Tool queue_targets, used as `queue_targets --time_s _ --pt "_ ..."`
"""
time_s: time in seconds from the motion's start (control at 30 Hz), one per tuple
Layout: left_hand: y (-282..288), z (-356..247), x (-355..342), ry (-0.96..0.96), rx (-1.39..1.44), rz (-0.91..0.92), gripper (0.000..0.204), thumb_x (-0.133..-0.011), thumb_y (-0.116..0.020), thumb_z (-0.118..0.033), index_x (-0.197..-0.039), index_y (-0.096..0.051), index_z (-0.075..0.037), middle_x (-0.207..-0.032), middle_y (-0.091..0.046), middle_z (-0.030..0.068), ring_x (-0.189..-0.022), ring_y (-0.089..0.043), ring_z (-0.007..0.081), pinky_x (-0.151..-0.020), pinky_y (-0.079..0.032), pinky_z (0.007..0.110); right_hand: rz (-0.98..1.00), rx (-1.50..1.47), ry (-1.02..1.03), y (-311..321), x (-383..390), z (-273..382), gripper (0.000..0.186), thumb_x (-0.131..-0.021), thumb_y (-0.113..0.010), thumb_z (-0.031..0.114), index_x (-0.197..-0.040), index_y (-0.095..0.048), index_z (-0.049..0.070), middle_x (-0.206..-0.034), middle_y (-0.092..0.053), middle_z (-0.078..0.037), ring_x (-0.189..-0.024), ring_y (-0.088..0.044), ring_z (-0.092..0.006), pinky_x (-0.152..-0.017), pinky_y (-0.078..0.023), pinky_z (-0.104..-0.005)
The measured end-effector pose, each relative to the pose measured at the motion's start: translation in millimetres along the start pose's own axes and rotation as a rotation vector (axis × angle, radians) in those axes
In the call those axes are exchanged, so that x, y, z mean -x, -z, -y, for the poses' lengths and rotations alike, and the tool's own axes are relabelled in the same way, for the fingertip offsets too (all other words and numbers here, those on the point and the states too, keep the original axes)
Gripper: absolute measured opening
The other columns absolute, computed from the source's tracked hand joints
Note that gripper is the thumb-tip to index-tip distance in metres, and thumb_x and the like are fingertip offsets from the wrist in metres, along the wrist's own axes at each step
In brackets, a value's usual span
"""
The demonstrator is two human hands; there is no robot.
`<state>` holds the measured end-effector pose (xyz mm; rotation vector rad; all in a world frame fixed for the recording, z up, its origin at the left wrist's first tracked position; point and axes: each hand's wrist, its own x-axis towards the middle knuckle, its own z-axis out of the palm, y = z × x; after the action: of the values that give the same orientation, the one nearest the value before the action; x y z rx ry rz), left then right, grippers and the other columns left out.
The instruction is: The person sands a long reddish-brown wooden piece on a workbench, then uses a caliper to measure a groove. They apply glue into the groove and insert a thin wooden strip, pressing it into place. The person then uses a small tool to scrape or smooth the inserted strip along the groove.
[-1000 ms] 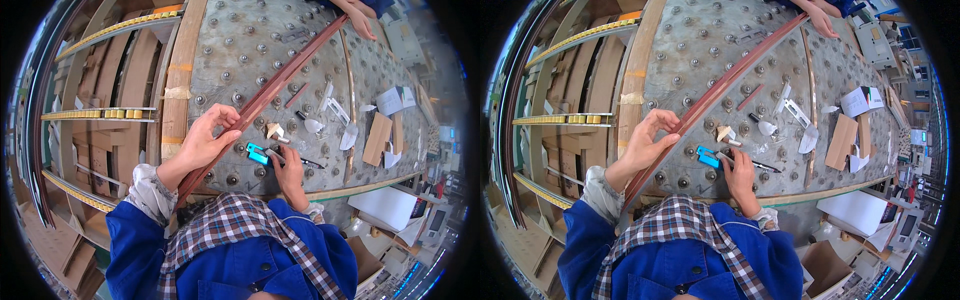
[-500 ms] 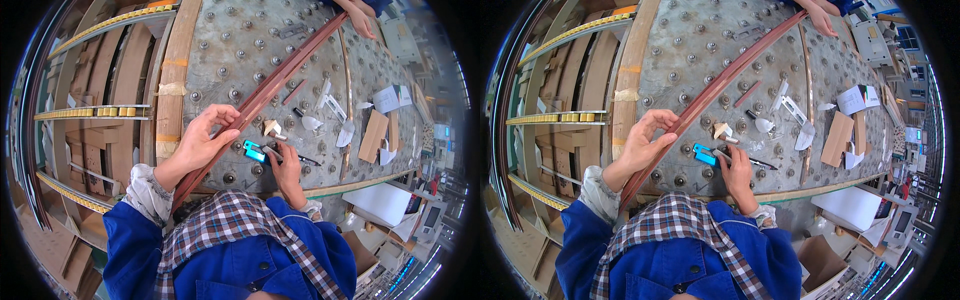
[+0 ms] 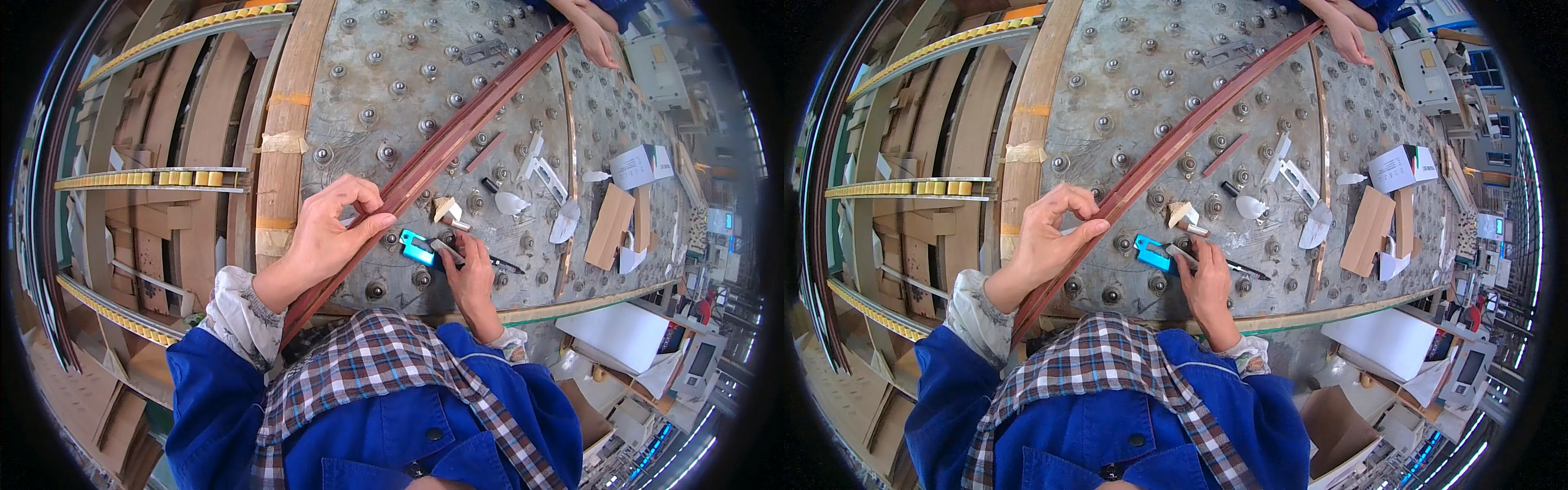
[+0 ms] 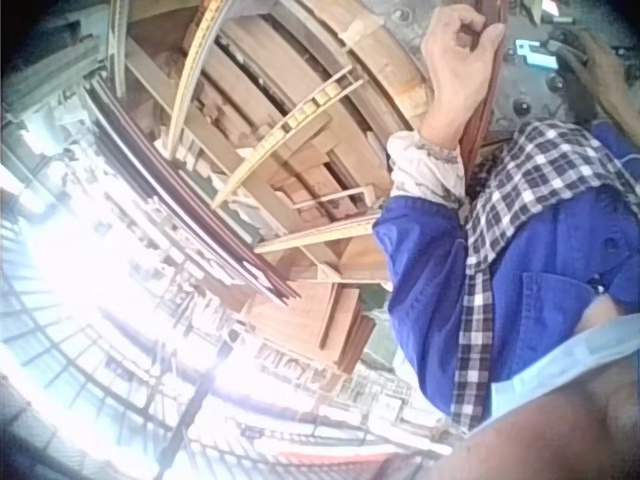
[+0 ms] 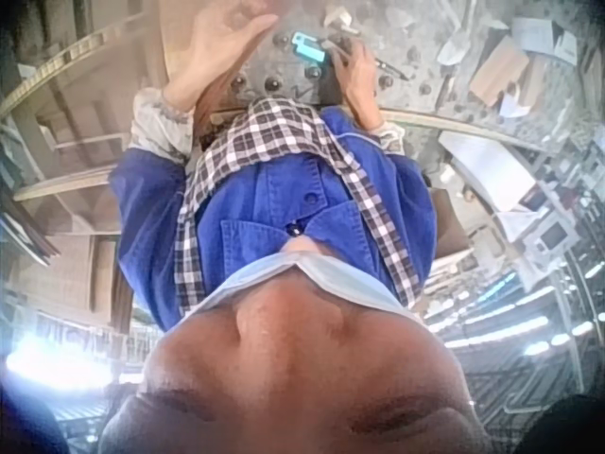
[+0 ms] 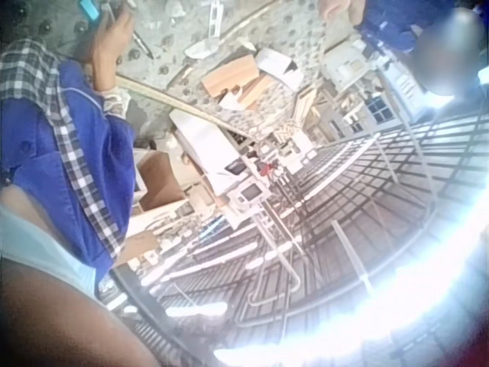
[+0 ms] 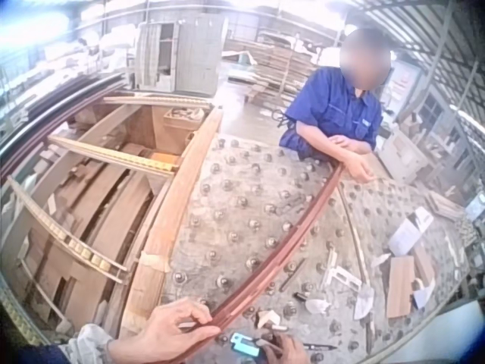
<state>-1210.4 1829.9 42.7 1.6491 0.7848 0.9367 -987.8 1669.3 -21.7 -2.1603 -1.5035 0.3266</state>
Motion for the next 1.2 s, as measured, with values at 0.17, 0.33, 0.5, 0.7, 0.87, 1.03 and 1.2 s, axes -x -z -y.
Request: queue_targets --time_s 0.17,0.33,0.5,0.7,0.87,1.03,1.2 --pt "1 1 3 0.015 -0.003 -0.014 0.022 -0.076 -0.080 -0.006 -0.081 -0.060 -0.001 -0.083 -0.063 0.0067 -0.072 -0.058 0.0161 -0.068 -0.049 0.029 -0.007 0.004 -0.008 -2 1 -1 0.041 -0.078 -0.078 0.014 -0.114 -0.062 0.003 -0.096 -0.064 -0.012 -0.086 -0.065 -0.0291 -0.073 -0.052 -0.0383" --pt "-1 -1 1 0.077 0.031 0.018 0.020 -0.077 -0.078 0.000 -0.086 -0.060 -0.002 -0.096 -0.061 0.0083 -0.091 -0.058 0.0162 -0.084 -0.046 0.030 0.012 -0.006 0.009 2 -4 -3 0.040 -0.078 -0.078 0.015 -0.113 -0.062 0.003 -0.097 -0.064 -0.013 -0.086 -0.064 -0.0322 -0.073 -0.052 -0.0401" --pt "-4 0 1 0.093 0.118 -0.003 0.021 -0.077 -0.079 -0.004 -0.088 -0.062 -0.001 -0.097 -0.064 0.0098 -0.092 -0.062 0.0201 -0.086 -0.048 0.032 0.032 0.038 -0.016 4 -9 1 0.038 -0.080 -0.078 0.021 -0.111 -0.063 0.004 -0.096 -0.063 -0.011 -0.084 -0.064 -0.0298 -0.071 -0.052 -0.0392" --pt "-1 -5 2 0.099 0.041 0.047 0.020 -0.077 -0.077 0.002 -0.087 -0.060 -0.002 -0.096 -0.060 0.0081 -0.092 -0.059 0.0174 -0.085 -0.046 0.030 0.061 0.095 -0.020 7 -10 -2 0.042 -0.079 -0.079 0.022 -0.114 -0.064 0.005 -0.095 -0.063 -0.010 -0.080 -0.066 -0.0252 -0.068 -0.054 -0.0360" --pt "1 -4 2 0.059 -0.049 0.062 0.021 -0.077 -0.076 0.006 -0.088 -0.060 -0.002 -0.098 -0.058 0.0079 -0.093 -0.057 0.0160 -0.085 -0.044 0.028 0.092 -0.028 -0.078 10 -13 -1 0.033 -0.078 -0.077 0.019 -0.106 -0.065 0.007 -0.096 -0.063 -0.012 -0.087 -0.064 -0.0354 -0.073 -0.051 -0.0435" --pt "-2 -4 0 0.026 -0.108 0.015 0.022 -0.076 -0.080 -0.002 -0.085 -0.060 -0.003 -0.094 -0.062 0.0092 -0.086 -0.061 0.0207 -0.079 -0.049 0.031 0.062 -0.116 -0.118 12 -21 1 0.030 -0.076 -0.079 0.016 -0.101 -0.065 0.007 -0.094 -0.064 -0.011 -0.084 -0.065 -0.0321 -0.069 -0.052 -0.0401" --pt "1 -3 3 0.024 -0.097 0.069 0.022 -0.077 -0.076 0.004 -0.089 -0.059 -0.003 -0.100 -0.058 0.0089 -0.092 -0.057 0.0176 -0.083 -0.045 0.029 -0.061 -0.082 -0.111 14 -26 -6 0.028 -0.078 -0.077 0.013 -0.103 -0.066 0.006 -0.095 -0.063 -0.009 -0.085 -0.064 -0.0297 -0.069 -0.052 -0.0391"
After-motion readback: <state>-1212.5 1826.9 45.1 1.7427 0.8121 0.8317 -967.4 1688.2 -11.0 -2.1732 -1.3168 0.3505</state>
